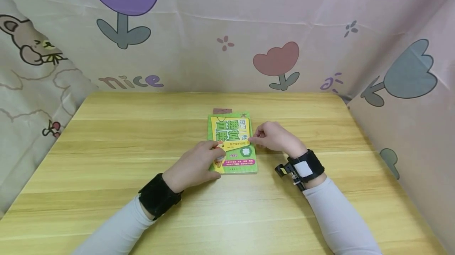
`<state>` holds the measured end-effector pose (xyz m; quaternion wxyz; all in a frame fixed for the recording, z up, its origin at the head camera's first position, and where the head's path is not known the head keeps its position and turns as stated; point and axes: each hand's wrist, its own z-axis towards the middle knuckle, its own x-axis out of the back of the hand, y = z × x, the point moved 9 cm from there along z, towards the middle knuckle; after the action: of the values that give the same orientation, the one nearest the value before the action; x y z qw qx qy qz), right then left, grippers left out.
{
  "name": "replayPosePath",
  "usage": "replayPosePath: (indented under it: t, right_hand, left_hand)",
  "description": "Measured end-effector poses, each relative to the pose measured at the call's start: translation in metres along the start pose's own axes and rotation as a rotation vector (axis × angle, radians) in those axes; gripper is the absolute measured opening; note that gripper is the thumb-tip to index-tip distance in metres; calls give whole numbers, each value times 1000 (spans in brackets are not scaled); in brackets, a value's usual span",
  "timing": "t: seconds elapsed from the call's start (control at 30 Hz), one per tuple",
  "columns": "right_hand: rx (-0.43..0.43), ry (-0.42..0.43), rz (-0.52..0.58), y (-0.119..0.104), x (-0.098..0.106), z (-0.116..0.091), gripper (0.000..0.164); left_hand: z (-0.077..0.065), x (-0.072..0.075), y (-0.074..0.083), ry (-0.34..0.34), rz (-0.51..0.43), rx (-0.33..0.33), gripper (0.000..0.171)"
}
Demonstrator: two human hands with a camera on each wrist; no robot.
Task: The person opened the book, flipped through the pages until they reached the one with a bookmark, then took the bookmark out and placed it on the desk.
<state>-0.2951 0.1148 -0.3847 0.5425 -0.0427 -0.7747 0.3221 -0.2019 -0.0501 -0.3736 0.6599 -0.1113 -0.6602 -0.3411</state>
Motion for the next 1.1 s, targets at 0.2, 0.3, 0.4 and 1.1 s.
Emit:
replayPosePath:
  t: [0.2,0.3,0.4,1.1]
  right_hand:
    - [-6,-2,11,0,-2,3,26]
    - [-21,1,9,3,-2,4,25]
    - [-38,-2,4,7,-2,4,24]
    - [36,98,98,-14,14,-6,21]
  left_hand:
    - [2,0,3,4,-53,-26,40]
    - [3,-2,4,4,-58,-36,39]
    - [4,-4,5,6,-60,-44,39]
    - [5,31,0,197,-103,74,46]
